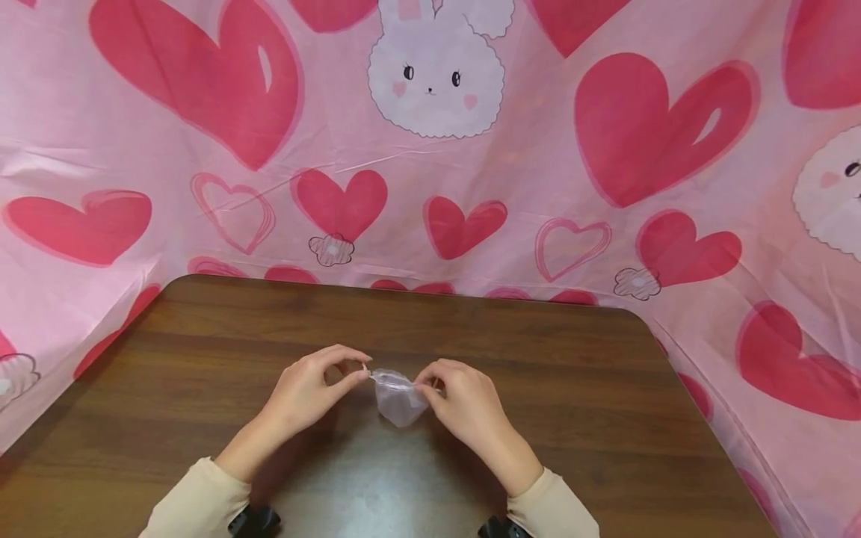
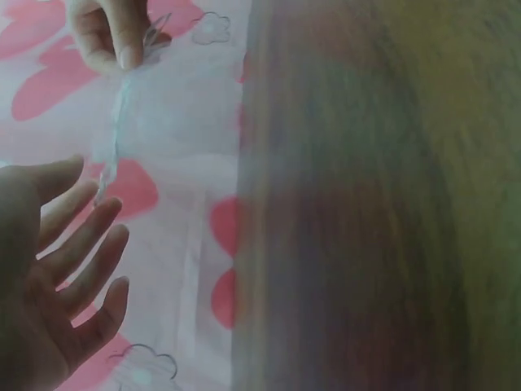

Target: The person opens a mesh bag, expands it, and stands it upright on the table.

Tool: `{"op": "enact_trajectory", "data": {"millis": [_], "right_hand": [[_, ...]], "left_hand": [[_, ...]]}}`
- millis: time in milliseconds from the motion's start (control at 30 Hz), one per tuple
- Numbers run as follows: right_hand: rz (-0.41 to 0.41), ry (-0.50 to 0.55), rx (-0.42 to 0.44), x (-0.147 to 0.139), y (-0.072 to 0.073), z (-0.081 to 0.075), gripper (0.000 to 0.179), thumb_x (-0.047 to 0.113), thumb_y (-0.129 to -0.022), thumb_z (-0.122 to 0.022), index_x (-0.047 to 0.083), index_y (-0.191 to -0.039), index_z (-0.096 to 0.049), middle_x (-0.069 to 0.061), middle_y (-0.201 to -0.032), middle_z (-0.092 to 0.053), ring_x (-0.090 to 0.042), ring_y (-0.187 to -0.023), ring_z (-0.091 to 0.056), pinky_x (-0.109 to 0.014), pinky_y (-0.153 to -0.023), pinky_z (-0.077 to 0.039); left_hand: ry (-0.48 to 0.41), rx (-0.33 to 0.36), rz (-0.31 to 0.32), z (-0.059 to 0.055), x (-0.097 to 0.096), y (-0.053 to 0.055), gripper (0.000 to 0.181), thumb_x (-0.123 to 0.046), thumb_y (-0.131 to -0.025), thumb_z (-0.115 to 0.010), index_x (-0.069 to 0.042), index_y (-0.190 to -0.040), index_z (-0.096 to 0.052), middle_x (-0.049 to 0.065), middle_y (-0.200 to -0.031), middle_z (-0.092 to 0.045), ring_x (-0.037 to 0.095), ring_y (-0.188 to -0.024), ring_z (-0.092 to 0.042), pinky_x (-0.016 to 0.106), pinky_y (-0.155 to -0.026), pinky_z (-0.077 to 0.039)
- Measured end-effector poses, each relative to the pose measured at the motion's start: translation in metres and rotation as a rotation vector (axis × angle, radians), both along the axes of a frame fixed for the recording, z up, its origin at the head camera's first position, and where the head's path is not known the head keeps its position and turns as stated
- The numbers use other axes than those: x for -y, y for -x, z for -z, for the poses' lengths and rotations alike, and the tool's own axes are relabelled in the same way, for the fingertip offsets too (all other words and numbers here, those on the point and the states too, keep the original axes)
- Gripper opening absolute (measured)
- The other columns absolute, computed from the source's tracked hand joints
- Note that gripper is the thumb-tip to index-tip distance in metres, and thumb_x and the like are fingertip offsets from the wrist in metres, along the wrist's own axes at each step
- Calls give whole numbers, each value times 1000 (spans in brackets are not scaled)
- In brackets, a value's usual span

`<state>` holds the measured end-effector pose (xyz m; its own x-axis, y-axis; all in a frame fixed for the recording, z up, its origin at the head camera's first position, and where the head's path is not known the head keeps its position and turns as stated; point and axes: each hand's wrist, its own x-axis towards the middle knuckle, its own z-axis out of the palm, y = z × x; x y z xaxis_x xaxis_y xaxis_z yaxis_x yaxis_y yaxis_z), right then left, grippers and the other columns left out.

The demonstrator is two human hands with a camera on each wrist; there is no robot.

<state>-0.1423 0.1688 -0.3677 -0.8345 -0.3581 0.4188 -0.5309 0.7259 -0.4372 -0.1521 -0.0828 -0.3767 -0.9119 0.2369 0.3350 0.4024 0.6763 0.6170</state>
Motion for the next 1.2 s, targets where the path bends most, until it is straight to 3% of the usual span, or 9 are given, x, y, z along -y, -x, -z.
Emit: {"op": "enact_trajectory", "data": {"millis": [133, 333, 733, 967, 1200], "right_hand": [[-28, -55, 11, 2, 5, 1, 13, 16, -81, -83, 23, -83, -72, 17, -78, -62, -5, -72, -59, -25, -65, -49], [-32, -89, 22, 2, 9, 3, 13, 18, -80, -83, 23, -82, -72, 17, -76, -61, -4, -69, -58, -25, -63, -48], [-83, -96, 50, 1, 11, 3, 11, 22, -83, -82, 21, -89, -73, 17, -78, -62, -2, -70, -57, -24, -63, -48], [-89, -111, 68, 1, 15, -4, 9, 27, -88, -76, 20, -94, -75, 16, -79, -64, -3, -70, -59, -26, -64, -49], [-103, -155, 78, 5, 20, -13, 9, 24, -86, -79, 19, -93, -76, 16, -76, -63, -4, -68, -58, -24, -61, -47]], "left_hand": [[34, 9, 53, 6, -5, 3, 20, -34, -85, -79, -33, -105, -73, -20, -87, -64, 6, -80, -63, 33, -65, -45], [75, 17, 72, 10, -12, 6, 7, -36, -89, -75, -34, -95, -73, -25, -81, -61, 1, -74, -59, 30, -65, -45], [186, 16, 123, -2, -13, 15, 5, -36, -90, -72, -33, -92, -76, -20, -79, -64, 3, -74, -60, 30, -63, -45], [224, 27, 143, -10, -17, 23, 7, -37, -90, -72, -32, -92, -77, -21, -74, -62, 2, -69, -58, 31, -61, -44], [281, 55, 208, -16, -22, 29, 9, -39, -89, -72, -31, -90, -77, -22, -69, -61, 0, -62, -52, 30, -59, -41]]}}
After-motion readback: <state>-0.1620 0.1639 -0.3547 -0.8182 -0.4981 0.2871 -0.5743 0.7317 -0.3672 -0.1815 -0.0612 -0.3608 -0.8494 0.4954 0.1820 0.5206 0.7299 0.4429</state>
